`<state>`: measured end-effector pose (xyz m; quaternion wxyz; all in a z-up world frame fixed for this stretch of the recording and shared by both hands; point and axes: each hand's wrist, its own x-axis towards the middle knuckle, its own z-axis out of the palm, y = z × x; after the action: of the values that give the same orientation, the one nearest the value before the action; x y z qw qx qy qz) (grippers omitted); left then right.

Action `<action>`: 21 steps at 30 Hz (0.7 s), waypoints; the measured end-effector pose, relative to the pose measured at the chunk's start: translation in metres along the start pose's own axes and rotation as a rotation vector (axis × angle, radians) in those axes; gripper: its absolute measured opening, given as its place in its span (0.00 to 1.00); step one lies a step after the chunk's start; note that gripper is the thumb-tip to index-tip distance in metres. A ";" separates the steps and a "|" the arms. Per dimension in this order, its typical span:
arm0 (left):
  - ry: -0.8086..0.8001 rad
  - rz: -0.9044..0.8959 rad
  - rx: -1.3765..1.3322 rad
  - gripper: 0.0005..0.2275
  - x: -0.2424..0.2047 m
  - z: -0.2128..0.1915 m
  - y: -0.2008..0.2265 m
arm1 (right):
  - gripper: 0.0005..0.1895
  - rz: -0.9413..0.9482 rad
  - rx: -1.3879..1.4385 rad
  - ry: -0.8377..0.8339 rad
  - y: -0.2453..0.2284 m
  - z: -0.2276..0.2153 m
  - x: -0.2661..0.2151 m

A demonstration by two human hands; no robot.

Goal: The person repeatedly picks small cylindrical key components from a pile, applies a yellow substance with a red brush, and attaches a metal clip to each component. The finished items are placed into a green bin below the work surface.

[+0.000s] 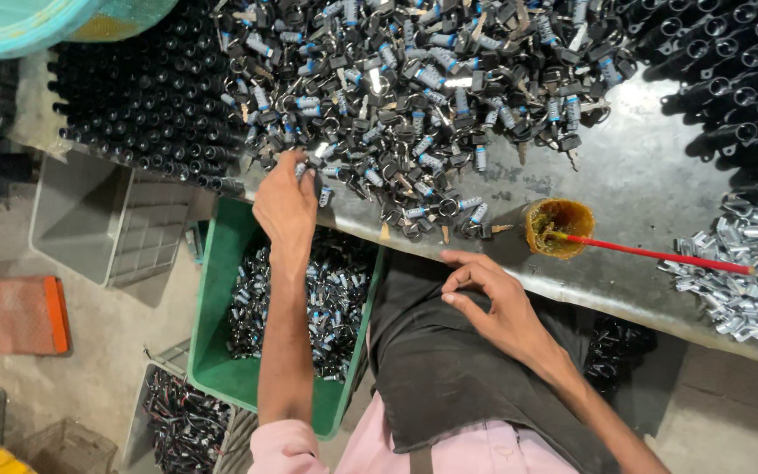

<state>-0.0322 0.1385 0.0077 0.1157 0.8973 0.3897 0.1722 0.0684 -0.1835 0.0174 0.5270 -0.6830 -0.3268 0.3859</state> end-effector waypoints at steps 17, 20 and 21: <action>-0.400 0.076 -0.694 0.07 -0.091 -0.070 0.085 | 0.07 0.378 1.242 -0.163 0.015 0.004 -0.012; -0.146 -0.089 -0.243 0.09 -0.039 -0.061 0.031 | 0.08 0.421 1.125 -0.119 0.029 -0.003 -0.025; -0.059 -0.090 -0.008 0.08 -0.022 -0.054 0.014 | 0.08 0.429 1.119 -0.113 0.033 -0.005 -0.030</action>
<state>-0.0587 0.1167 0.0567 0.1384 0.8831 0.4252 0.1420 0.0595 -0.2188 -0.0081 0.6985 -0.3311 0.0437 0.6329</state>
